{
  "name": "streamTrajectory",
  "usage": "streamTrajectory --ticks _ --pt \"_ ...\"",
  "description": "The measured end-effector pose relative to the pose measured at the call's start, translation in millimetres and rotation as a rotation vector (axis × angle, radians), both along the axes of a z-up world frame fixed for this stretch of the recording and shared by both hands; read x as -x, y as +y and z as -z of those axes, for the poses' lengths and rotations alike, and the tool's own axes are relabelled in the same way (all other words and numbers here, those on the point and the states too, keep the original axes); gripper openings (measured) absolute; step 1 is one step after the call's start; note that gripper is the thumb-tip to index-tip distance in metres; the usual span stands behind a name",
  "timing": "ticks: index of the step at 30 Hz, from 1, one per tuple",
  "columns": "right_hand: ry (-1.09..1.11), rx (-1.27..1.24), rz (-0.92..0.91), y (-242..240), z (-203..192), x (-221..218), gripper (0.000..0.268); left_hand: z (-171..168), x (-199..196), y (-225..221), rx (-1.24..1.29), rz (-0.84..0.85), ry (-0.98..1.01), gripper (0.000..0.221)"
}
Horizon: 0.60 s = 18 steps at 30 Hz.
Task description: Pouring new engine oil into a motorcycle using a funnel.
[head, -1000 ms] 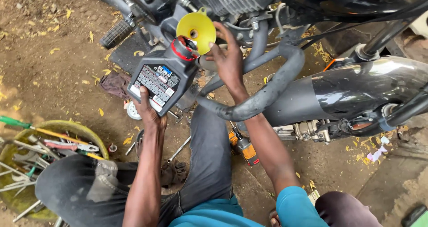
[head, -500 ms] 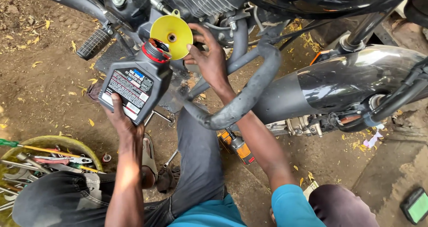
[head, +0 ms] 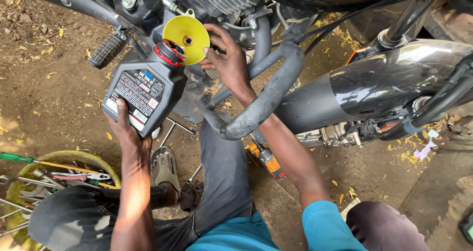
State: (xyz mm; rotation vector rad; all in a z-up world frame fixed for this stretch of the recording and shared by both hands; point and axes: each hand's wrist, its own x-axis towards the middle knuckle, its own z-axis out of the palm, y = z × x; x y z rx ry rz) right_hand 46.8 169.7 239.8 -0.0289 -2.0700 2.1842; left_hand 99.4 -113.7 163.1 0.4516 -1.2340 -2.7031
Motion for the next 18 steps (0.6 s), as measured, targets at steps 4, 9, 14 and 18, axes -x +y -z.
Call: streamTrajectory --ticks 4,9,14,18 --pt "0.018 0.045 -0.015 0 4 1 0.052 -5 -2 1 -0.024 -0.003 0.065 0.066" --pt "0.018 0.022 -0.028 0 2 0 0.052 -22 -4 5 0.036 -0.019 -0.003 0.068" --pt "0.039 0.039 -0.044 2 5 1 0.052 -17 -1 2 0.026 -0.037 0.069 0.072" --pt "0.037 0.038 -0.042 1 4 3 0.052 -23 -2 0 0.083 -0.027 0.086 0.075"
